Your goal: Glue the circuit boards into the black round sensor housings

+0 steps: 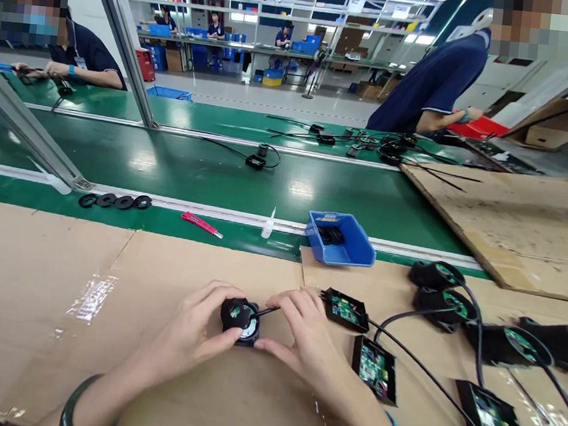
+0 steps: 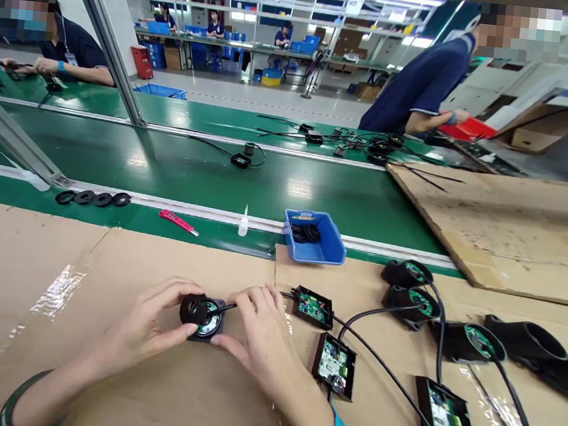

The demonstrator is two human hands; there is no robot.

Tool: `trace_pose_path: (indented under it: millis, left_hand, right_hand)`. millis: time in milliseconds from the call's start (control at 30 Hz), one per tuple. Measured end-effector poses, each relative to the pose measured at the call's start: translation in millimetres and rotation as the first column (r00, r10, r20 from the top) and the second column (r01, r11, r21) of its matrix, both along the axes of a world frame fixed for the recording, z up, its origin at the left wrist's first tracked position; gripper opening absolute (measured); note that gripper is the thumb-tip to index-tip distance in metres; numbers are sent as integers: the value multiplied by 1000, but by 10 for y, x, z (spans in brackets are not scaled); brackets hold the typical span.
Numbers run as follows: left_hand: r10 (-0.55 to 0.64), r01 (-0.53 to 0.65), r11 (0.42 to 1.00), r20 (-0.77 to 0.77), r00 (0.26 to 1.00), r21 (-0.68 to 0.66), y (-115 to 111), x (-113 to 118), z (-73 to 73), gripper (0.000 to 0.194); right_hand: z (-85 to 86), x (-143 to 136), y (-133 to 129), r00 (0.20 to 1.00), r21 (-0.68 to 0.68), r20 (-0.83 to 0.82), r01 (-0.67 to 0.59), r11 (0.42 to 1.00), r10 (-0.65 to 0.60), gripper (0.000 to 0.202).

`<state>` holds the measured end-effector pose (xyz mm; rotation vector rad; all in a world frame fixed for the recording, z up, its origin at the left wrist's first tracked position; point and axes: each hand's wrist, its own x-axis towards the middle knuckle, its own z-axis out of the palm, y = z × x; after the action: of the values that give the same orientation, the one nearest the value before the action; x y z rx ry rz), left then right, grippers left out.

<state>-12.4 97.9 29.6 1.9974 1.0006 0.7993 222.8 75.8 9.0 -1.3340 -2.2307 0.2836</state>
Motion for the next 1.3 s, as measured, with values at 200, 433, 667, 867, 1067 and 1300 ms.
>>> trace_pose_path:
  millis: [200, 433, 667, 867, 1067, 1300]
  left_hand:
    - [12, -12, 995, -1, 1000, -100, -57, 11, -2, 28]
    - [-33, 55, 975, -107, 994, 216, -20, 9, -13, 35]
    - [-72, 161, 901, -228, 971, 404, -11, 48, 41, 21]
    - [-119, 213, 891, -246, 962, 401, 17, 1, 4, 21]
    - [-168, 255, 886, -246, 955, 386, 65, 0, -4, 21]
    - [-157, 247, 860, -229, 961, 446, 61, 33, 9, 19]
  right_hand:
    - [-166, -105, -161, 991, 179, -77, 118, 977, -105, 21]
    - [-159, -79, -169, 989, 202, -102, 125, 971, -106, 15]
    - [-148, -53, -175, 991, 195, -91, 112, 974, -96, 15]
    - [-114, -53, -178, 993, 188, -84, 97, 977, -82, 15]
    - [-83, -46, -199, 994, 175, -95, 68, 982, -52, 18]
    - [-95, -58, -193, 974, 171, -211, 118, 978, -80, 23]
